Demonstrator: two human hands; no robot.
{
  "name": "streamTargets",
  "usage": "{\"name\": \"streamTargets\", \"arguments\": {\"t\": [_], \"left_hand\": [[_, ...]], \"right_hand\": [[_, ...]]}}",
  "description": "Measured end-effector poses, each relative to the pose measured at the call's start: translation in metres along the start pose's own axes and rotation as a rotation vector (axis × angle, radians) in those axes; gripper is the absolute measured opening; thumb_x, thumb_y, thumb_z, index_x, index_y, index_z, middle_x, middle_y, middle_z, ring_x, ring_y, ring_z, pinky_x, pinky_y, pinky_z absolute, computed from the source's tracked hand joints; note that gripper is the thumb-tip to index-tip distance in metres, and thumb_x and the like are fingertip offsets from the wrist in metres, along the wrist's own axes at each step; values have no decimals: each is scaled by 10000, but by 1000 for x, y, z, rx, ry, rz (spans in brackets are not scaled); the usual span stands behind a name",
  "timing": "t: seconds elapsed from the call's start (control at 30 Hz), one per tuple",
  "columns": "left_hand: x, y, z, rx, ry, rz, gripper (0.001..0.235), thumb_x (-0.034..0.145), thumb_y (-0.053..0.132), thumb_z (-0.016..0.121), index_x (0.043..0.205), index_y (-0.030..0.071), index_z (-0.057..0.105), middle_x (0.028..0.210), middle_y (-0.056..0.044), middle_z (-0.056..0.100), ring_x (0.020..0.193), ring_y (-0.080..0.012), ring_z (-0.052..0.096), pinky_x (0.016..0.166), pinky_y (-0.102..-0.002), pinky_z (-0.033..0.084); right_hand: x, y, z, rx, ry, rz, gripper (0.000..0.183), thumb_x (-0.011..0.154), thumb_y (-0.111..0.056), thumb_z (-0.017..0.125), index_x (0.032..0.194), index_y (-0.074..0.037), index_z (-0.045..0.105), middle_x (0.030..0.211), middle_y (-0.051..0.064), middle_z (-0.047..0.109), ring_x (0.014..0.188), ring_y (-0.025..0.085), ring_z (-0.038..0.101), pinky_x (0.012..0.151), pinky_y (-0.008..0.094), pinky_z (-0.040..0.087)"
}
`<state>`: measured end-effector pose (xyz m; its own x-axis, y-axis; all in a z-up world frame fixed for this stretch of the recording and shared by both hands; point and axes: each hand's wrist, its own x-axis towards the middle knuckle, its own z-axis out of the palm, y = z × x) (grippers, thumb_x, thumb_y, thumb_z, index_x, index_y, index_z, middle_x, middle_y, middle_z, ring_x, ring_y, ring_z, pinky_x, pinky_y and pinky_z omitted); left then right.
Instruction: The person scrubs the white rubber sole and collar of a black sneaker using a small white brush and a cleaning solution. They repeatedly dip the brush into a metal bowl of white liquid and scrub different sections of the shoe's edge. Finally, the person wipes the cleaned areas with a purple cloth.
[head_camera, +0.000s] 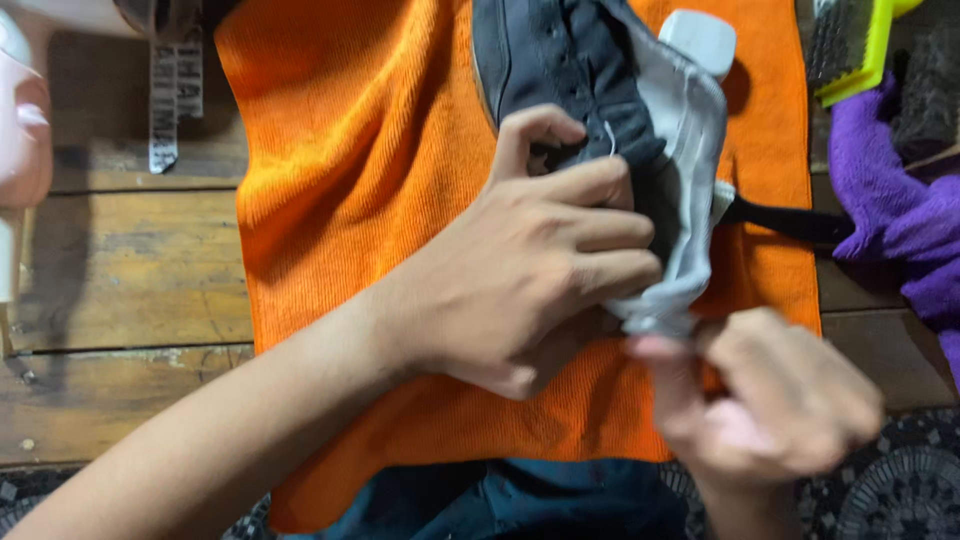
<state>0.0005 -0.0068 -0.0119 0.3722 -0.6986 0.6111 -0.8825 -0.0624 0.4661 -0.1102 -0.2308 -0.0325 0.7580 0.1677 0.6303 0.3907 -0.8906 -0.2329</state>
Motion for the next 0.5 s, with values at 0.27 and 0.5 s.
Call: {"name": "streamTargets", "arguments": {"t": [0.27, 0.5], "left_hand": [[-1, 5, 0, -37, -4, -36, 93, 788, 101, 559, 861, 89, 502, 844, -33, 502, 977, -337, 570, 1137, -597, 254], [-1, 2, -2, -18, -31, -26, 84, 851, 137, 554, 896, 67, 566, 864, -37, 535, 984, -324, 572, 1152, -592, 244]], "right_hand": [[5, -3, 2, 12, -20, -140, 502, 1054, -377, 727, 680, -53, 644, 571, 92, 444, 476, 308, 343, 521, 481, 234], [-1, 13, -2, 131, 54, 208, 491, 1248, -88, 799, 832, 113, 632, 720, 159, 460, 664, 275, 347, 736, 456, 276]]}}
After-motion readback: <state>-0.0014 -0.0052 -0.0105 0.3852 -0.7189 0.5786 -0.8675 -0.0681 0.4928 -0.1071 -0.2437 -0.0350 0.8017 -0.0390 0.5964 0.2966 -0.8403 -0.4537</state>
